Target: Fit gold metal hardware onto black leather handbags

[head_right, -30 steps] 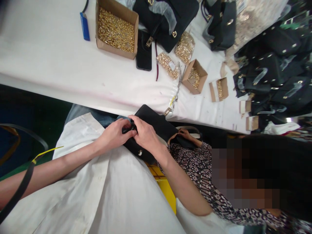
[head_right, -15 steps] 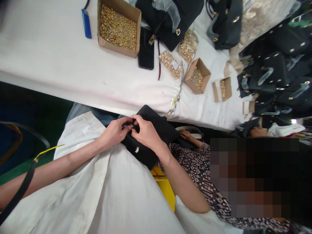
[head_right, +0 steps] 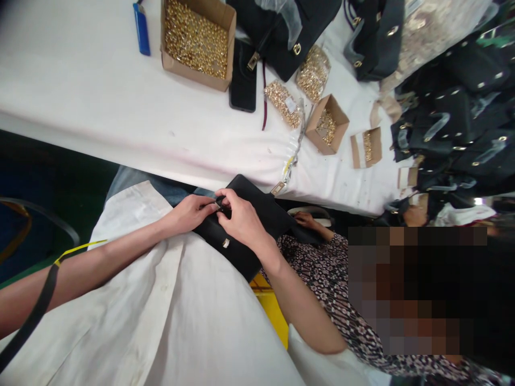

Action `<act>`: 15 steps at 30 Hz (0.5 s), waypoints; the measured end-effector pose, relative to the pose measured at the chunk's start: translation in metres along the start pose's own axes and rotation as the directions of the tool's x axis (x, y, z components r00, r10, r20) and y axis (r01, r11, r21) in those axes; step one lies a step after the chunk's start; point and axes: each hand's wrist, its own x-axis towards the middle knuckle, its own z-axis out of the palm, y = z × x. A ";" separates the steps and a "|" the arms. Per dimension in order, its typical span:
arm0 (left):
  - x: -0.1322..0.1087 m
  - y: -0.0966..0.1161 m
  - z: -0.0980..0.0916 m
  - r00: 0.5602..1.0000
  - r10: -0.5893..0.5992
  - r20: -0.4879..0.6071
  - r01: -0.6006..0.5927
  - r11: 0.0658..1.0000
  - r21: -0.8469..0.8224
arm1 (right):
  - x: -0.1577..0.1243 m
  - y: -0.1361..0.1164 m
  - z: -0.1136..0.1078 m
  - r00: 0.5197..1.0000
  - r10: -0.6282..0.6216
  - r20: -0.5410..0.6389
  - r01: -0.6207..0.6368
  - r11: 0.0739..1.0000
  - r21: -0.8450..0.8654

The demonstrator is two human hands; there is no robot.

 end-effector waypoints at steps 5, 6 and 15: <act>-0.001 -0.002 -0.001 1.000 -0.029 0.010 0.030 0.996 -0.085 | -0.015 0.003 -0.002 0.991 0.115 -0.061 -0.116 0.993 -0.001; -0.001 -0.003 0.000 0.999 -0.031 0.011 0.032 0.995 -0.091 | -0.017 0.005 -0.004 0.987 0.146 -0.069 -0.146 0.989 0.006; 0.000 0.000 0.002 0.999 -0.030 0.040 0.034 0.993 -0.117 | -0.014 0.027 -0.028 0.955 0.191 0.227 -0.225 0.965 0.135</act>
